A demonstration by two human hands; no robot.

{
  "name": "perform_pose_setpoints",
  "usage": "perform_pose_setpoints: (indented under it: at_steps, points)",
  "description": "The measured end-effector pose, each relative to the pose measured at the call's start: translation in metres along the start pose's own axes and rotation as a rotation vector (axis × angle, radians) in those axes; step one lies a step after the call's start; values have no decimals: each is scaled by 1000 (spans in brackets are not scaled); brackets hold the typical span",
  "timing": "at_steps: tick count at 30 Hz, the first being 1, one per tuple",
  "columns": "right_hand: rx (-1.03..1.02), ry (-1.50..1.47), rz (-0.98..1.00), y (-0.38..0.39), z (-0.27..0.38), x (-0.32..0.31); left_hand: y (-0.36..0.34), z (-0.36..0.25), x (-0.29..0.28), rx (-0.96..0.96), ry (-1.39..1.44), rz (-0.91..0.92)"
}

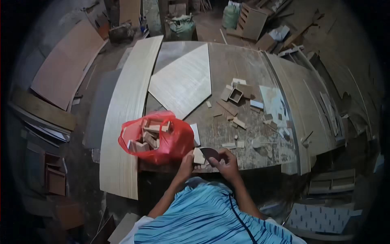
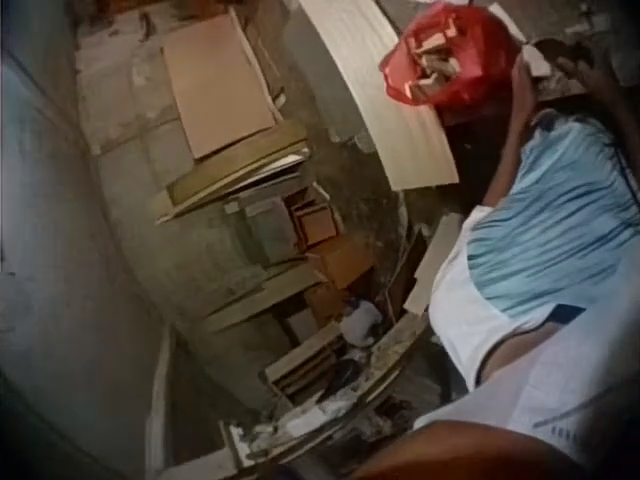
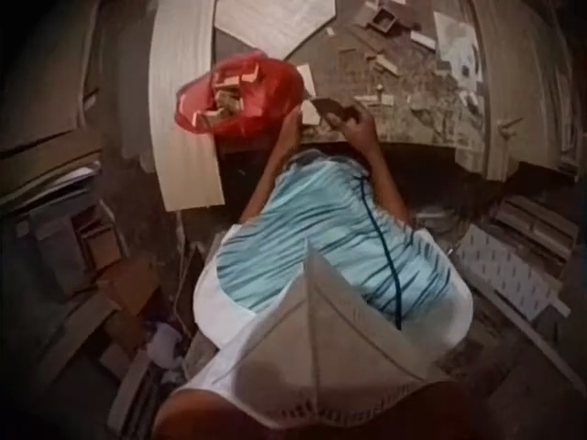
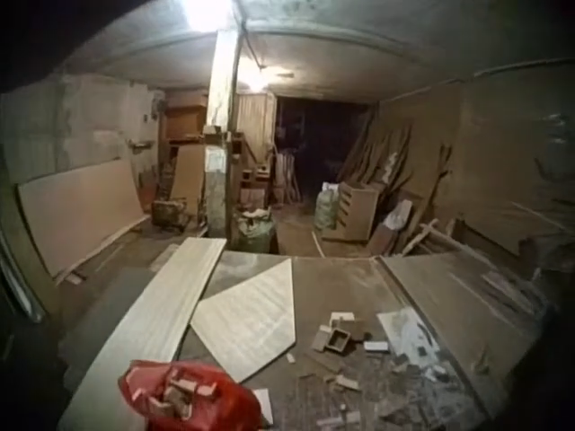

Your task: Sanding small wooden components at a workbench in a workshop.

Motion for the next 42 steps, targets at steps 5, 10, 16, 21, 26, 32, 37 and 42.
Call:
perform_pose_setpoints:
  at_steps: [5,10,16,21,26,32,37,42]
  points:
    - [72,111,-233,-7,-9,-35,10,-15,3,127,-167,-100]
    - [-91,54,20,6,32,-1,8,8,-2,195,-307,-83]
    - [55,41,-262,9,-7,-36,0,23,17,-164,306,95]
    - [-23,149,7,5,28,-12,12,4,19,30,32,-41]
    - [125,17,-297,3,-13,-47,31,-12,40,27,-71,-2]
    - [93,-134,-118,-18,56,-13,50,-27,47,200,-496,-28]
    - [150,253,-62,-17,33,-39,54,-30,47,313,-624,-53]
    - [101,141,-26,-16,60,-25,55,-26,47,201,-513,-2]
Point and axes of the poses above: each hand's wrist, its own y-axis away from the middle knuckle, its own x-axis out of the palm, z = x × y, the point moved 8 cm from there along -y, towards the middle knuckle, and after that the axes turned 15 degrees about -x, right-handed, at the moved point
